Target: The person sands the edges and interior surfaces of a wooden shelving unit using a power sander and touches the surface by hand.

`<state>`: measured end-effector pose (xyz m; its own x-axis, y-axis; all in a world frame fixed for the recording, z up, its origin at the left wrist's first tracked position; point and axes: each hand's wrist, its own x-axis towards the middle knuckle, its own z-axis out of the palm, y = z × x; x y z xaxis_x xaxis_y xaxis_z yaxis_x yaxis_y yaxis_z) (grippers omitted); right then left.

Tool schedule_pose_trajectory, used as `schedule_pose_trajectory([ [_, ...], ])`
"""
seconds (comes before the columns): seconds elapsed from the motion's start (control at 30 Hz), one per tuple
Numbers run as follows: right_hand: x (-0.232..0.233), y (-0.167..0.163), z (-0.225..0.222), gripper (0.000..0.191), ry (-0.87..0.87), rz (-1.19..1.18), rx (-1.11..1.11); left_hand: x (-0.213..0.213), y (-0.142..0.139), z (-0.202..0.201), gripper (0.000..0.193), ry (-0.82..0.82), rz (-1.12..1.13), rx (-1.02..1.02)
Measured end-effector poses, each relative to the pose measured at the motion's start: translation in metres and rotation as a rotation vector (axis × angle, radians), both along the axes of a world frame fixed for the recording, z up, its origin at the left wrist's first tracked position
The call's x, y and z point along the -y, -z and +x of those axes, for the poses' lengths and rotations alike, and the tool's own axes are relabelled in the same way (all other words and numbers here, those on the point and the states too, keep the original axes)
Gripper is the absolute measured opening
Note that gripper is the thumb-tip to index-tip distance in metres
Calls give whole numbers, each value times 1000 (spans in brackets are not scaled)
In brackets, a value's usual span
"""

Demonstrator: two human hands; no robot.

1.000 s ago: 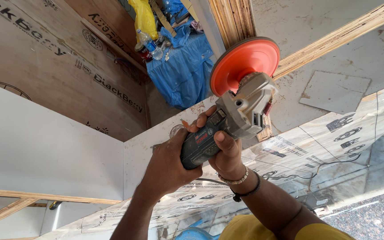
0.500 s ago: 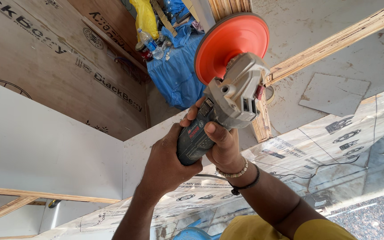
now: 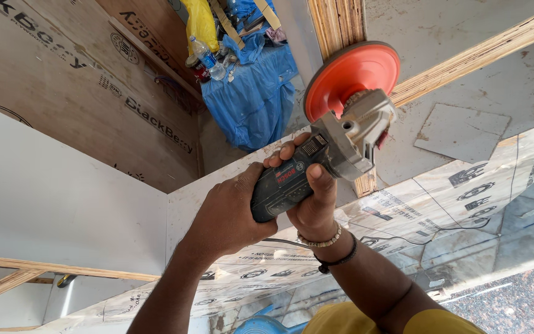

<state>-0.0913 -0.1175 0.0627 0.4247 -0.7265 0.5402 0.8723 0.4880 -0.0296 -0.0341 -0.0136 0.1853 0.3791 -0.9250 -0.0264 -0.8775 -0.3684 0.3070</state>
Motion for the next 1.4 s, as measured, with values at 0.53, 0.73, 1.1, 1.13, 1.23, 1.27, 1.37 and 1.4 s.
schedule_pose_trajectory([
  [0.53,10,-37,-9,54,27,-157,-113,-7,-10,-8,70,-12,-214,-106],
  [0.73,0,-24,-15,51,75,-135,-105,-10,-7,-8,71,34,-145,-120],
  [1.1,-6,-2,-5,50,23,25,-53,-5,-3,-2,79,-1,20,-3],
  [1.13,-6,-4,-4,49,39,14,-57,-5,-6,-2,78,3,18,-15],
  [1.23,-4,-13,0,48,63,-8,-63,-3,-14,-2,75,-10,30,-51],
  [1.27,-4,-16,0,49,56,-9,-64,-3,-17,-2,72,-31,46,-65],
  [1.37,-1,-26,-1,50,37,-41,-68,-3,-23,-4,70,-48,-6,-89],
  [1.4,0,-30,-2,50,32,-56,-67,-4,-25,-5,70,-46,-41,-92],
])
